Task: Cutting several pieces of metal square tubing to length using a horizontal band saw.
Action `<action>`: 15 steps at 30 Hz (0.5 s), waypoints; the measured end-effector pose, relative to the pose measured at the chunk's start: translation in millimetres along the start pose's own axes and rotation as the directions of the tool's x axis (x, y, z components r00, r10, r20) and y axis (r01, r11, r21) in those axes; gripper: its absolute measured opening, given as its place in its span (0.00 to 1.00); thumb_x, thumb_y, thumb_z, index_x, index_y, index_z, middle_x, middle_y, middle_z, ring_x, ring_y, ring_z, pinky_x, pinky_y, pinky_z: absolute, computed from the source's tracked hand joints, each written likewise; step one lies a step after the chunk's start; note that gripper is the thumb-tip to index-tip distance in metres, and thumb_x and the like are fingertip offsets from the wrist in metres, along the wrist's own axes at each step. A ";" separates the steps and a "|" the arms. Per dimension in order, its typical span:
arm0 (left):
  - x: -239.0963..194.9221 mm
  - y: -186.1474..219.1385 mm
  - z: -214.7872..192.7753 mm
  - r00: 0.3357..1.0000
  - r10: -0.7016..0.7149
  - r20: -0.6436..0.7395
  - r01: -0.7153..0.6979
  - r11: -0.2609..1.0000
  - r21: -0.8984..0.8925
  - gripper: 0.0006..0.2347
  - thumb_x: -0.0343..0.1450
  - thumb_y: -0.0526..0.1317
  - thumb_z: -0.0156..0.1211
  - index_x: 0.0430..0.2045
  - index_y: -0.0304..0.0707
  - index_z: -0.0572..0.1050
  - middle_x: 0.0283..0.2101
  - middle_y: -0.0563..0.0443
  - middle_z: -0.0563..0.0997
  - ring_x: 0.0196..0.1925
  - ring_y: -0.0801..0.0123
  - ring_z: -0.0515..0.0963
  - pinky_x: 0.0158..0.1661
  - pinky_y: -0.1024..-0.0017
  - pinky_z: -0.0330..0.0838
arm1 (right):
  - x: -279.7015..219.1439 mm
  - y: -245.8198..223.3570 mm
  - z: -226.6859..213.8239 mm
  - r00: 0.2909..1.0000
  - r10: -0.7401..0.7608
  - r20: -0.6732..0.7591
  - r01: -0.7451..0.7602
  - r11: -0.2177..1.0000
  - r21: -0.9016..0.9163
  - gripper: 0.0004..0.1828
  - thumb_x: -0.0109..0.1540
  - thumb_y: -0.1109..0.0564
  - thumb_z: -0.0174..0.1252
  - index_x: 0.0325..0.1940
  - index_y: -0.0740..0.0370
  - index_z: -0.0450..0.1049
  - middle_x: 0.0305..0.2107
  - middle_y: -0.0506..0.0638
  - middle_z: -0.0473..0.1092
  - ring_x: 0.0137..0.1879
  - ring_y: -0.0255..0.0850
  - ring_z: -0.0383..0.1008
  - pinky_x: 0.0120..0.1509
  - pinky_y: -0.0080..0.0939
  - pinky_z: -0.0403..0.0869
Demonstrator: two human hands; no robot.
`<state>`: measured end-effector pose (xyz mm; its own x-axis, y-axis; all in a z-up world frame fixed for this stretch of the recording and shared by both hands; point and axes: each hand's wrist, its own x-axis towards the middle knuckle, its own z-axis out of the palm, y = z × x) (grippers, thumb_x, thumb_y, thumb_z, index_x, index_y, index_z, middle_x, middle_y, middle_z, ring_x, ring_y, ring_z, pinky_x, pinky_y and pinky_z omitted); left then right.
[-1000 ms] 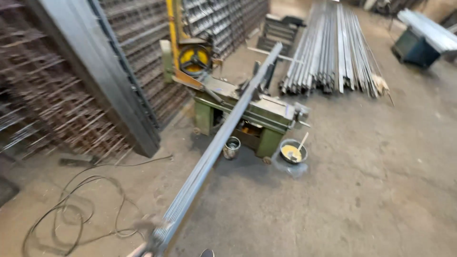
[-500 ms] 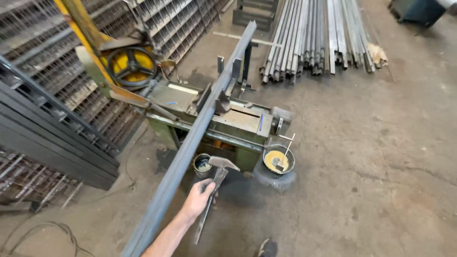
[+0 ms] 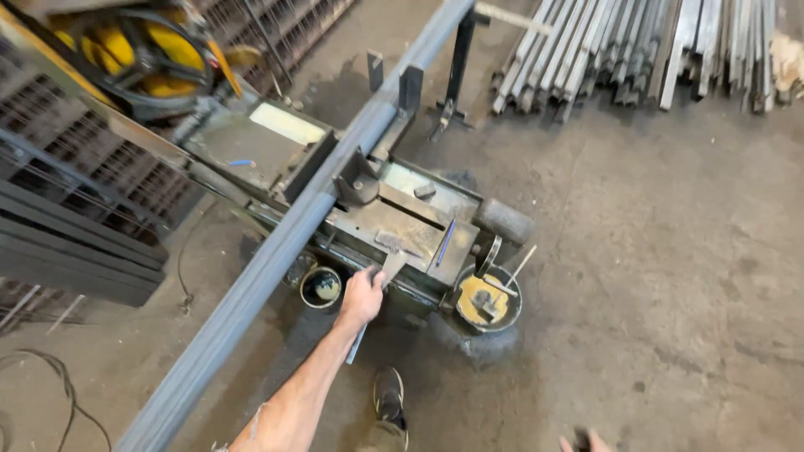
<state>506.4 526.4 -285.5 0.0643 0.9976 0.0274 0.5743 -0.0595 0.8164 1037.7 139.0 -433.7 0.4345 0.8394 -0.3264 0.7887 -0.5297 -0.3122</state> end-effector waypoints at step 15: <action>-72.6 -47.8 16.3 0.839 -0.527 0.136 0.544 0.827 -0.146 0.12 0.74 0.42 0.56 0.42 0.32 0.78 0.22 0.50 0.79 0.22 0.73 0.75 0.27 0.71 0.72 | 230.1 -375.6 -53.9 0.951 -0.199 0.236 0.273 0.898 -0.345 0.45 0.55 0.35 0.68 0.68 0.61 0.62 0.52 0.56 0.73 0.60 0.51 0.73 0.64 0.53 0.71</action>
<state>487.6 456.3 -335.9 -0.1380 0.8629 -0.4861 0.3909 0.4984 0.7738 865.0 537.6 -343.5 0.1539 0.8750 -0.4590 0.9769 -0.2044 -0.0621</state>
